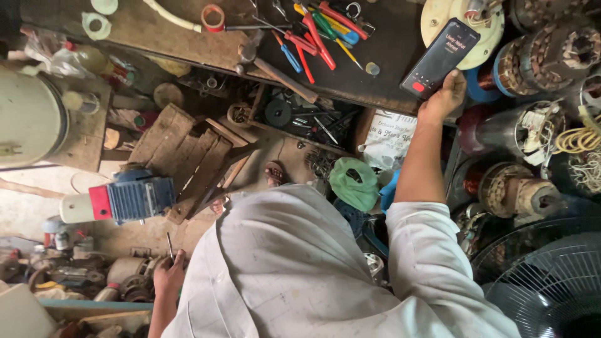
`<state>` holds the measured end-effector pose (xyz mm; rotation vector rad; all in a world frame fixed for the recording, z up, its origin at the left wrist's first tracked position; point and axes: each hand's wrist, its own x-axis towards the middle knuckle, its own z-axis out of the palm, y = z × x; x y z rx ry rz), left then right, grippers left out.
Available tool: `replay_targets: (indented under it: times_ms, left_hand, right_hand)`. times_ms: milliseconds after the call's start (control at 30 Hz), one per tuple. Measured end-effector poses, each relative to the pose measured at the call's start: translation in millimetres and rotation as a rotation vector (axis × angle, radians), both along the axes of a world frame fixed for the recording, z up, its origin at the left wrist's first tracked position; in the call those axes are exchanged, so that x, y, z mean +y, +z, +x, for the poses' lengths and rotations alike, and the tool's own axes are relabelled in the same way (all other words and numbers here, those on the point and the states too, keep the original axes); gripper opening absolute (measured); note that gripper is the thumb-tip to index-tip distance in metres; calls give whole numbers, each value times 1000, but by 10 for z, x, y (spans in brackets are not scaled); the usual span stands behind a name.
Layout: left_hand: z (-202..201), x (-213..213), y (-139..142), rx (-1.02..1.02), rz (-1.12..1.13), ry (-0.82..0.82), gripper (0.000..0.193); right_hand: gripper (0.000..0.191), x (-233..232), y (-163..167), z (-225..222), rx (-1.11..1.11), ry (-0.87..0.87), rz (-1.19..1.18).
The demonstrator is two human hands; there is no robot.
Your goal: The person works on an electric motor at a cluttered repair workbench. They use screwdrivers to loosen and remove parts from the motor, handle a red mounting bracket, pick up pliers, reposition the motor, and continue unscrewing components on the motor housing.
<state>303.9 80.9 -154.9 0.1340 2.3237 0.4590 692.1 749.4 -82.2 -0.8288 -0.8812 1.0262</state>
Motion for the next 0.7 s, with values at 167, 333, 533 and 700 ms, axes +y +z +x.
replay_targets:
  times_ms: [167, 333, 533, 700]
  left_hand:
    - [-102, 40, 70, -80, 125, 187, 48]
    - [-53, 32, 40, -21, 147, 143, 51]
    - [95, -53, -75, -109, 37, 225, 50]
    - [337, -132, -146, -109, 69, 241, 50]
  right_hand:
    - [26, -118, 67, 136, 53, 76, -138]
    - [32, -284, 96, 248, -132, 209, -130]
    - [43, -310, 96, 279, -185, 272, -140]
    - [56, -295, 165, 300, -247, 412, -127]
